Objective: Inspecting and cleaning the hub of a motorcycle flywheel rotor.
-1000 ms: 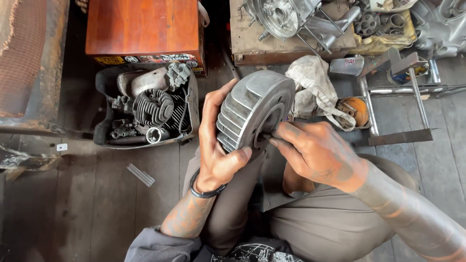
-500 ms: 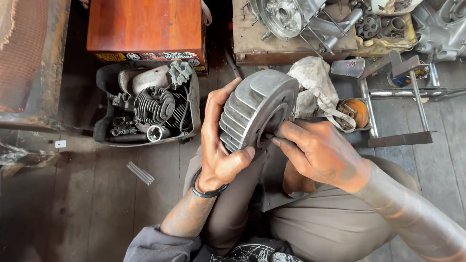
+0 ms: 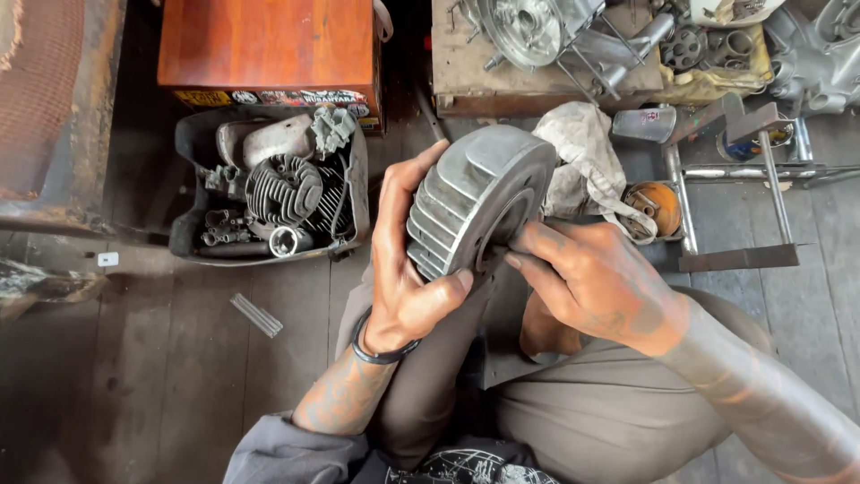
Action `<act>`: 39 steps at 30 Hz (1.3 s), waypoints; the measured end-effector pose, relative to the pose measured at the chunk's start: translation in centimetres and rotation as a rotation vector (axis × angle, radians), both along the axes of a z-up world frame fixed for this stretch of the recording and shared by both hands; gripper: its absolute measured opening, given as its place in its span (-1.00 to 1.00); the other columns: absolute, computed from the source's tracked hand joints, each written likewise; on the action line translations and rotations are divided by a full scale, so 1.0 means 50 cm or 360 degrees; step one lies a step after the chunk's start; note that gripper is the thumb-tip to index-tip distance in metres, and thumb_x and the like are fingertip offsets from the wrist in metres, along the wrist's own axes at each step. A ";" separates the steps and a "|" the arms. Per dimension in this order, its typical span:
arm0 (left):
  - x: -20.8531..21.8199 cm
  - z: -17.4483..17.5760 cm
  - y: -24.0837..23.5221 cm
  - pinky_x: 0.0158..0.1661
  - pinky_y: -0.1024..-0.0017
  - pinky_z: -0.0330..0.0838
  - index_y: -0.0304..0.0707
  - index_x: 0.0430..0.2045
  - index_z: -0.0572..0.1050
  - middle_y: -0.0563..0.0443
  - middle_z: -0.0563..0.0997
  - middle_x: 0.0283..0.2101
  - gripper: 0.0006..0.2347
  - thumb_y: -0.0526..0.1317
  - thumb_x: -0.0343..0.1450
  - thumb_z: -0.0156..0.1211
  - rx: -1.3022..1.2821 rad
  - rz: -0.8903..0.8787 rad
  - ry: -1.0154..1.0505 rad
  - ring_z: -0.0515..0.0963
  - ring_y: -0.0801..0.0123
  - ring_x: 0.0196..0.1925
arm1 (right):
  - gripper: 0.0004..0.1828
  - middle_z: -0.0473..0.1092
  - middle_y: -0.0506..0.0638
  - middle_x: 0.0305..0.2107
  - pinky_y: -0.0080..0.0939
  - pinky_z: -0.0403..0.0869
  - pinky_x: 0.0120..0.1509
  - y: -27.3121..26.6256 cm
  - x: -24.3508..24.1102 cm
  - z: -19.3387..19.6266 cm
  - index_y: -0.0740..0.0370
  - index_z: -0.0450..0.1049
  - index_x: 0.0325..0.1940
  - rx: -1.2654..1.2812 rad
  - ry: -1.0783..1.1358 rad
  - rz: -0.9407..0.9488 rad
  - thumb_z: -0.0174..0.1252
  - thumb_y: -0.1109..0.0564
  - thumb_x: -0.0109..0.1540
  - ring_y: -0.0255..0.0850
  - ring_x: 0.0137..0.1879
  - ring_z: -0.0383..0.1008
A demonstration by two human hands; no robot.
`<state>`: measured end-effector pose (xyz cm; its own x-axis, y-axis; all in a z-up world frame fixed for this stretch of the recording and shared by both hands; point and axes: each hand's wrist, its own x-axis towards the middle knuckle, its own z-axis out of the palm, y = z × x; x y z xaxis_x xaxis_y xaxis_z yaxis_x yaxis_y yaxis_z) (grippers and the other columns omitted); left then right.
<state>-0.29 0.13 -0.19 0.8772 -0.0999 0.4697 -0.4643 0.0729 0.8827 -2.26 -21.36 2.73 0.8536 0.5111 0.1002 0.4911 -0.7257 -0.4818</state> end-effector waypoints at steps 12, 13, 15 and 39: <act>0.005 0.012 -0.003 0.33 0.21 0.28 -0.32 0.30 0.24 -0.19 0.39 0.21 -0.27 0.08 0.21 0.04 0.0080 0.0051 -0.0001 0.41 0.14 0.26 | -0.83 0.34 0.11 -0.56 0.12 0.28 -0.41 0.017 0.015 0.012 0.18 0.31 -0.27 -0.0101 -0.0171 0.0000 0.10 0.10 0.35 0.24 -0.46 0.35; 0.005 0.013 -0.001 0.33 0.21 0.28 -0.32 0.30 0.24 -0.19 0.39 0.21 -0.27 0.08 0.21 0.04 0.0085 0.0045 -0.0012 0.41 0.14 0.26 | -0.83 0.34 0.11 -0.56 0.12 0.28 -0.41 0.011 0.008 0.006 0.18 0.31 -0.27 -0.0096 -0.0181 -0.0007 0.10 0.10 0.35 0.24 -0.46 0.35; 0.002 0.011 -0.001 0.27 0.20 0.30 -0.38 0.25 0.27 -0.23 0.42 0.15 -0.30 0.06 0.22 0.02 0.0133 0.0066 -0.0087 0.43 0.10 0.20 | -0.88 0.38 0.07 -0.61 0.05 0.32 -0.42 -0.003 0.000 -0.006 0.11 0.41 -0.24 -0.0136 -0.0057 -0.0074 0.12 0.05 0.32 0.15 -0.47 0.42; 0.003 0.014 -0.003 0.34 0.21 0.32 -0.37 0.30 0.23 -0.19 0.38 0.18 -0.29 0.11 0.28 0.05 0.0143 0.0005 -0.0054 0.44 0.13 0.25 | -0.91 0.35 0.13 -0.55 0.20 0.29 -0.45 0.007 0.009 -0.003 0.17 0.36 -0.22 -0.0251 -0.0299 -0.0012 0.10 0.13 0.32 0.26 -0.44 0.40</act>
